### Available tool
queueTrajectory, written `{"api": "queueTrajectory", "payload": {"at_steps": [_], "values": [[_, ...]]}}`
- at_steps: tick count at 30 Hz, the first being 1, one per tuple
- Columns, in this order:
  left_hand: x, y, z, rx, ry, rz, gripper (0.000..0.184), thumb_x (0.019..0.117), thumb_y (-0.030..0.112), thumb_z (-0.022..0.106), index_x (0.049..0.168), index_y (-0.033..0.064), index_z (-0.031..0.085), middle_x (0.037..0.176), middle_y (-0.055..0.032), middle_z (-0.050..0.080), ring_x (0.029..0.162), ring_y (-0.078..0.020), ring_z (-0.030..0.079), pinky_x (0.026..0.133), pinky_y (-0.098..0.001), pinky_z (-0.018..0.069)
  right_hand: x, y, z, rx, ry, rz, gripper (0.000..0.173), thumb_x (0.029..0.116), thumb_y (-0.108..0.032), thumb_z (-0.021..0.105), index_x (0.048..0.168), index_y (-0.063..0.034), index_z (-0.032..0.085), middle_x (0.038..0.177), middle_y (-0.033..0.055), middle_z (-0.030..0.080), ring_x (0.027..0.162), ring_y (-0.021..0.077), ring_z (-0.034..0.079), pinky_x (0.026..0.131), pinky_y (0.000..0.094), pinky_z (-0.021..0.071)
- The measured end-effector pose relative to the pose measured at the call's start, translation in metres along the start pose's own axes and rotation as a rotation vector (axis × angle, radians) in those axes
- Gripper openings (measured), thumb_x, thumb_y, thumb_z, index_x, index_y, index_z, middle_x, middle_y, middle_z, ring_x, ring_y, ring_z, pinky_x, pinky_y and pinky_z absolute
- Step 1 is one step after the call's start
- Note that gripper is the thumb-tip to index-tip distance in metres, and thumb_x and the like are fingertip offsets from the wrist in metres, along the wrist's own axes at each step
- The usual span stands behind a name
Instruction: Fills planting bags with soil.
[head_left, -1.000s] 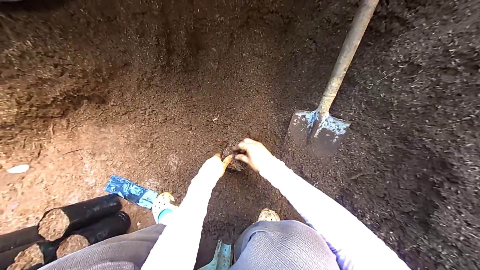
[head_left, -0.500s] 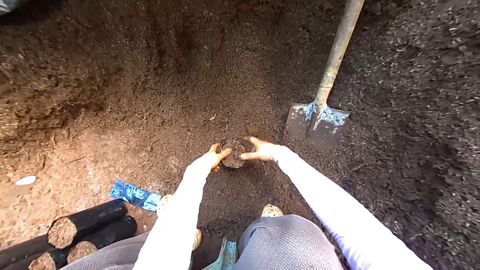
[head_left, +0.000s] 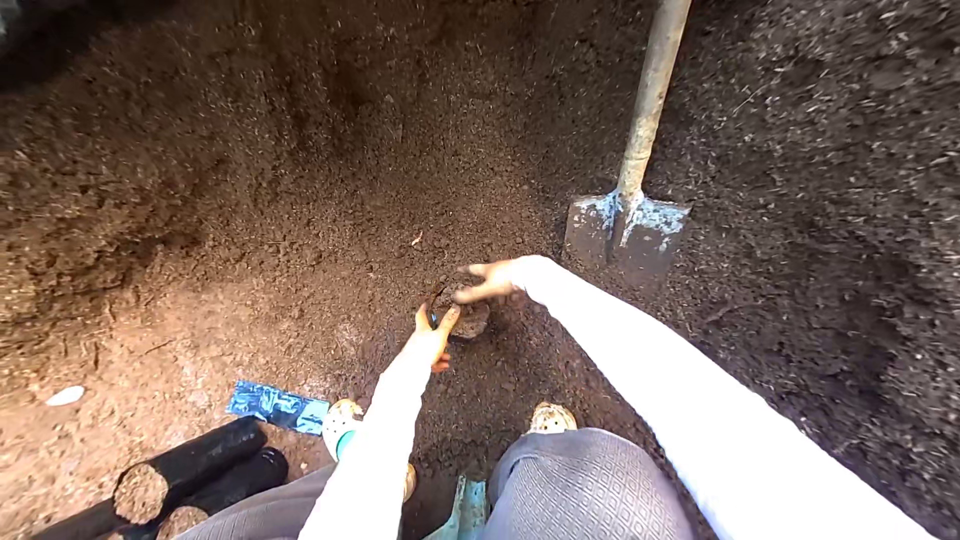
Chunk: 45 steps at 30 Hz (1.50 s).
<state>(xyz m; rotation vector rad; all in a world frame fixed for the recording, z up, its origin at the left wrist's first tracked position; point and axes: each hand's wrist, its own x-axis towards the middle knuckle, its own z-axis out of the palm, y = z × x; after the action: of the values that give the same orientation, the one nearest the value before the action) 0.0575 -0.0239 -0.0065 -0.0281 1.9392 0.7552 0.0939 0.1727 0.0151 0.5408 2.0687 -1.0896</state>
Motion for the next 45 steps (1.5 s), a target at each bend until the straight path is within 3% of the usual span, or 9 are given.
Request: {"api": "queueTrajectory", "payload": {"at_steps": [2,5,16,20,23,26,33,40,45], "values": [[-0.006,0.001,0.019,-0.321,-0.071,-0.141,0.087,0.1048,0.055,0.05,0.164,0.0207,-0.002,0.128,-0.028,0.064,0.1,-0.0323,0.072,0.084,-0.042,0.06,0.005,-0.003,0.001,0.149,-0.062,0.061,0.082,0.0975,-0.07,0.049,0.165,-0.0365,0.017,0.152,0.0237,0.048,0.127,0.0463,0.056,0.1,0.0647,0.0453],[0.001,0.015,0.027,-0.693,-0.012,-0.149,0.073,0.1075,0.03,0.056,0.162,0.0153,0.009,0.141,-0.0276,0.05,0.104,-0.0313,0.068,0.08,-0.0372,0.0608,0.029,-0.003,0.014,-0.032,-0.055,-0.066,0.07,0.1046,-0.056,0.048,0.164,-0.0242,0.028,0.157,0.0217,0.044,0.143,0.0406,0.045,0.115,0.062,0.0333],[-0.001,0.017,0.028,-0.126,0.081,-0.088,0.044,0.1144,0.024,0.034,0.152,0.006,0.02,0.071,-0.0038,0.053,0.046,-0.0063,0.05,0.045,-0.0201,0.0447,0.009,0.005,0.044,-0.475,0.346,-0.209,0.047,0.11,-0.044,0.042,0.156,-0.0328,0.044,0.122,0.0167,0.071,0.113,0.0409,0.067,0.089,0.0626,0.0514],[-0.004,-0.01,-0.01,-0.045,-0.026,0.019,0.053,0.1144,0.039,0.023,0.16,0.0107,0.027,0.116,-0.016,0.07,0.1,-0.0236,0.068,0.088,-0.0429,0.0535,0.013,0.074,0.044,0.128,0.613,-0.321,0.051,0.1023,-0.041,0.061,0.145,-0.0136,0.054,0.141,0.024,0.053,0.127,0.04,0.056,0.103,0.0566,0.0506],[0.029,-0.045,-0.029,-0.122,0.121,0.109,0.054,0.114,0.038,0.023,0.153,0.0074,0.044,0.148,-0.02,0.055,0.137,-0.0355,0.051,0.108,-0.0569,0.0391,0.016,0.12,0.063,0.303,0.592,-0.097,0.044,0.0939,-0.007,0.069,0.132,0.0033,0.05,0.139,0.0292,0.049,0.122,0.0425,0.058,0.1,0.0543,0.052],[0.08,-0.07,-0.024,0.118,0.327,0.139,0.046,0.1135,0.03,0.035,0.144,-0.0008,0.052,0.147,-0.0264,0.052,0.139,-0.0385,0.049,0.115,-0.0565,0.0362,0.035,0.142,0.104,0.425,0.346,0.053,0.04,0.0974,0.0,0.063,0.135,0.0045,0.05,0.125,0.0259,0.061,0.107,0.0368,0.069,0.094,0.0518,0.0578],[0.113,-0.111,0.057,0.398,0.5,0.118,0.051,0.1057,0.024,0.052,0.153,0.0035,0.046,0.157,-0.0307,0.038,0.146,-0.0512,0.033,0.116,-0.064,0.0316,0.072,0.134,0.18,0.564,0.423,0.035,0.043,0.1098,-0.026,0.046,0.145,-0.0037,0.056,0.153,0.0212,0.048,0.145,0.0362,0.041,0.122,0.0498,0.0304],[0.053,-0.125,0.132,-0.484,0.434,0.159,0.046,0.1118,0.024,0.041,0.142,-0.0093,0.05,0.147,-0.0286,0.051,0.139,-0.0306,0.049,0.118,-0.0432,0.0357,0.049,0.086,0.228,1.223,0.368,0.133,0.052,0.1124,-0.028,0.039,0.154,0.0019,0.039,0.164,0.0207,0.033,0.154,0.0267,0.03,0.127,0.044,0.0218],[-0.006,-0.084,0.148,-0.589,0.362,0.454,0.03,0.102,0.013,0.056,0.121,-0.0073,0.064,0.127,-0.02,0.061,0.123,-0.0192,0.057,0.108,-0.0325,0.045,-0.015,0.067,0.199,1.442,0.631,0.023,0.039,0.1105,-0.024,0.043,0.136,0.0016,0.055,0.133,0.0152,0.061,0.122,0.0165,0.059,0.106,0.035,0.0479]]}}
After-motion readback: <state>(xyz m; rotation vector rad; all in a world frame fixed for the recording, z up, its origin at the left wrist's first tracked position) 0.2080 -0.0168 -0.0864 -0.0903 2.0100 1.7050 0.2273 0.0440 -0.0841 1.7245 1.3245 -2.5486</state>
